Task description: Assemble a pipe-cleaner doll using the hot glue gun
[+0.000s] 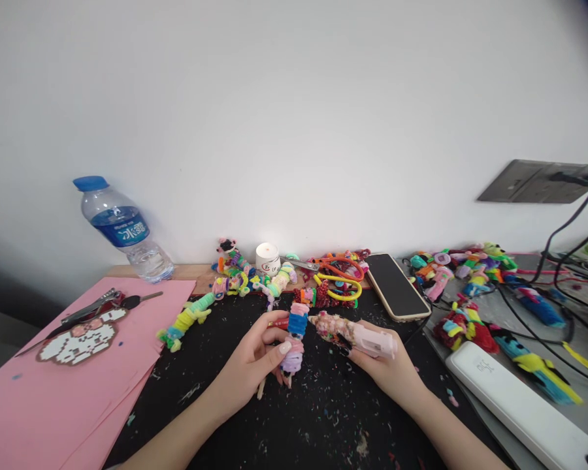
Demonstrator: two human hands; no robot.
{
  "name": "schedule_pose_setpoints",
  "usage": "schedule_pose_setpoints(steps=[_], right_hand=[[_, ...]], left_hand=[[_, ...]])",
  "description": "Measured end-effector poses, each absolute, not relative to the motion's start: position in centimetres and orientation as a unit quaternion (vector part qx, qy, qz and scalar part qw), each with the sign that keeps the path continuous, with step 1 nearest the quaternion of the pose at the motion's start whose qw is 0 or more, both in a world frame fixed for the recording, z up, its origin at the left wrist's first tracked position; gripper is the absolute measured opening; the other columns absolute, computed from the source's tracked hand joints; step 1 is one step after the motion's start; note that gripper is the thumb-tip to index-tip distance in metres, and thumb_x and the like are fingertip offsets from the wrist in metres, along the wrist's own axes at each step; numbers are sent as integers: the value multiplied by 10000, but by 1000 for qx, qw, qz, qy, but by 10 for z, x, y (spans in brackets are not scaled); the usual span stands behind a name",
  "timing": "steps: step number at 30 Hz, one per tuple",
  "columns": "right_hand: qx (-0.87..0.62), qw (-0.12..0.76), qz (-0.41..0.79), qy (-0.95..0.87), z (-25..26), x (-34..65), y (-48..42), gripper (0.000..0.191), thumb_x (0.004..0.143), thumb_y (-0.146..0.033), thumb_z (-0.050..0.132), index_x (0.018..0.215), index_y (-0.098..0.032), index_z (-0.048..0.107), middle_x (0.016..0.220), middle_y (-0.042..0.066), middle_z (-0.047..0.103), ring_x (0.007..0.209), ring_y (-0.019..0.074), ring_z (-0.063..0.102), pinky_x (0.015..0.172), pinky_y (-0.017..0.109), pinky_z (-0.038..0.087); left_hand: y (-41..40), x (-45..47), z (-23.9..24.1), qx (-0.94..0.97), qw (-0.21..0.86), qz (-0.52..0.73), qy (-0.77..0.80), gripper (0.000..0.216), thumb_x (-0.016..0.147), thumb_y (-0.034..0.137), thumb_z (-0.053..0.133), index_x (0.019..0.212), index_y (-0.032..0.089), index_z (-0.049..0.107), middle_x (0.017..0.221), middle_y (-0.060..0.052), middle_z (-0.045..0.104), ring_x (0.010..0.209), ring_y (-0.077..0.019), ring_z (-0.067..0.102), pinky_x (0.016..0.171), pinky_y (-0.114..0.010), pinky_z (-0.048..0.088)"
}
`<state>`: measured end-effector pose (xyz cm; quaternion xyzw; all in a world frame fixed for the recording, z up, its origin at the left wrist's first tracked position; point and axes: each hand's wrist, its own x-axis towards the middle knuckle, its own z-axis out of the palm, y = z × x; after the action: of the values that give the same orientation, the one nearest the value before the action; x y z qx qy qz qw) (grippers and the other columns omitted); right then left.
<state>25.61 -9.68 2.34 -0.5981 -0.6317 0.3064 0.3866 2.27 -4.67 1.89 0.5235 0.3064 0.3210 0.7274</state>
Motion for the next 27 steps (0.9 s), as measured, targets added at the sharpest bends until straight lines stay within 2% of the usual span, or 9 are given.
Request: schedule_pose_setpoints(steps=[13,21,27], right_hand=[[-597,389,309,-630,26,256,-97,115,698,-228,570,635,-180,487,540,-58,370,482,88,336,443,207,308],[-607,381,289,-635,19,259,-98,79,709,-242,582,693,-167,567,573,-29,498,501,110,431,470,215,376],[-610,375,286,-637,19,260,-98,80,709,-240,578,702,-160,581,595,-12,539,516,121,457,479,224,389]], left_hand=[[-47,22,18,518,730,322,309,473,802,373,575,1209,226,382,901,-47,591,616,-138,588,536,-278,506],[-46,21,17,522,728,320,308,461,809,376,566,1207,231,384,897,-43,584,594,-131,587,531,-274,504],[-45,21,16,521,731,320,303,456,821,364,554,1216,226,372,900,-45,585,606,-131,584,534,-272,505]])
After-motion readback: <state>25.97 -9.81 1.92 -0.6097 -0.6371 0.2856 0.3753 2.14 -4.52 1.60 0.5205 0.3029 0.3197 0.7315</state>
